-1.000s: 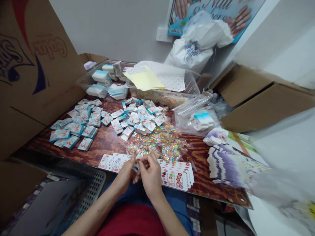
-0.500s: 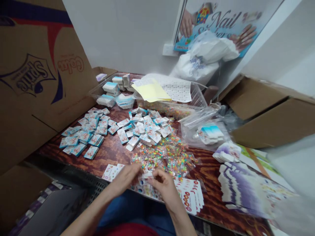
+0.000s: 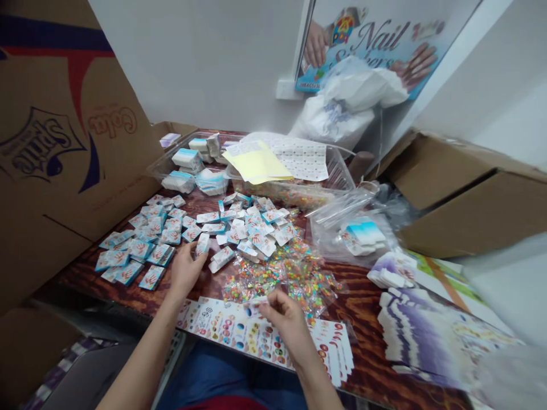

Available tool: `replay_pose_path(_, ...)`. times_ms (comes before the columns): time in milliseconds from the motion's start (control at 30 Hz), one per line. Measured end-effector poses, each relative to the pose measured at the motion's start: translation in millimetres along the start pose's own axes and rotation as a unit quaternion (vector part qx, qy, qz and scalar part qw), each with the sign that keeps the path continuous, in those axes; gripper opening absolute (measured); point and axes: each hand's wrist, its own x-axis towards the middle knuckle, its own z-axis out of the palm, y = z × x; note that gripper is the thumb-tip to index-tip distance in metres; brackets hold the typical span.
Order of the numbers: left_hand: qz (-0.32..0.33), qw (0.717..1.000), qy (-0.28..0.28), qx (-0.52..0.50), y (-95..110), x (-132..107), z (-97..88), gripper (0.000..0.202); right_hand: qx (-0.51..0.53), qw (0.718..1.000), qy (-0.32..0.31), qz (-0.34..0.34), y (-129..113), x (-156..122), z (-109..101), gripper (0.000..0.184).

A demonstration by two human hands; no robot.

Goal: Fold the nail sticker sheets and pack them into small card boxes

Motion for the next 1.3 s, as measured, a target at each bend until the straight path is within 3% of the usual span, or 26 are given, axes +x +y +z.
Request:
replay_pose_path(100,-0.04,0.987,-0.075,-0.14,4.3,-14.2,-18.5,0.045,0.025,0.999,0.023,-0.013,-9.6,7.1,-11.5,0.035)
replay_pose_path(167,-0.119,0.934,-0.177,-0.288,12.7,-29.8,-20.1,0.053,0.048,0.998,0.023,-0.025,-18.5,13.8,-11.9,0.033)
replay_pose_path(267,-0.204,0.818,-0.332,-0.422,27.0,-56.2,-9.0,0.061,0.07,0.996,0.016,-0.044,-34.2,24.9,-2.8,0.031)
replay_pose_path(367,-0.209,0.781,-0.387,-0.444,33.8,-75.6,4.5,0.06,0.075,0.993,0.042,-0.08,-47.0,35.1,8.8,0.027)
replay_pose_path(467,-0.196,0.797,-0.386,-0.421,32.9,-82.8,10.1,0.059,0.044,0.992,0.056,-0.105,-52.2,41.4,12.5,0.024)
replay_pose_path(633,-0.108,0.875,-0.36,-0.304,35.7,-82.0,12.4,0.055,-0.077,0.993,-0.012,-0.084,-55.5,44.9,-2.0,0.024)
replay_pose_path(733,-0.048,0.892,-0.362,-0.265,42.9,-83.0,17.9,0.045,-0.125,0.988,-0.051,-0.068,-59.1,48.5,-11.1,0.021)
replay_pose_path(867,0.033,0.92,-0.347,-0.178,48.2,-82.4,22.7,0.029,-0.217,0.967,-0.072,-0.113,-58.6,53.8,-12.3,0.02)
replay_pose_path(1000,0.115,0.926,-0.34,-0.115,50.1,-76.0,17.0,0.023,-0.241,0.959,-0.094,-0.116,-58.0,53.7,-13.0,0.014)
replay_pose_path(1167,0.089,0.921,-0.358,-0.127,51.7,-69.8,10.4,0.026,-0.183,0.968,-0.143,-0.091,-63.8,50.8,-22.6,0.021)
replay_pose_path(1300,0.068,0.917,-0.365,-0.144,50.2,-70.1,12.6,0.027,-0.173,0.973,-0.102,-0.119,-57.9,52.7,-18.5,0.021)
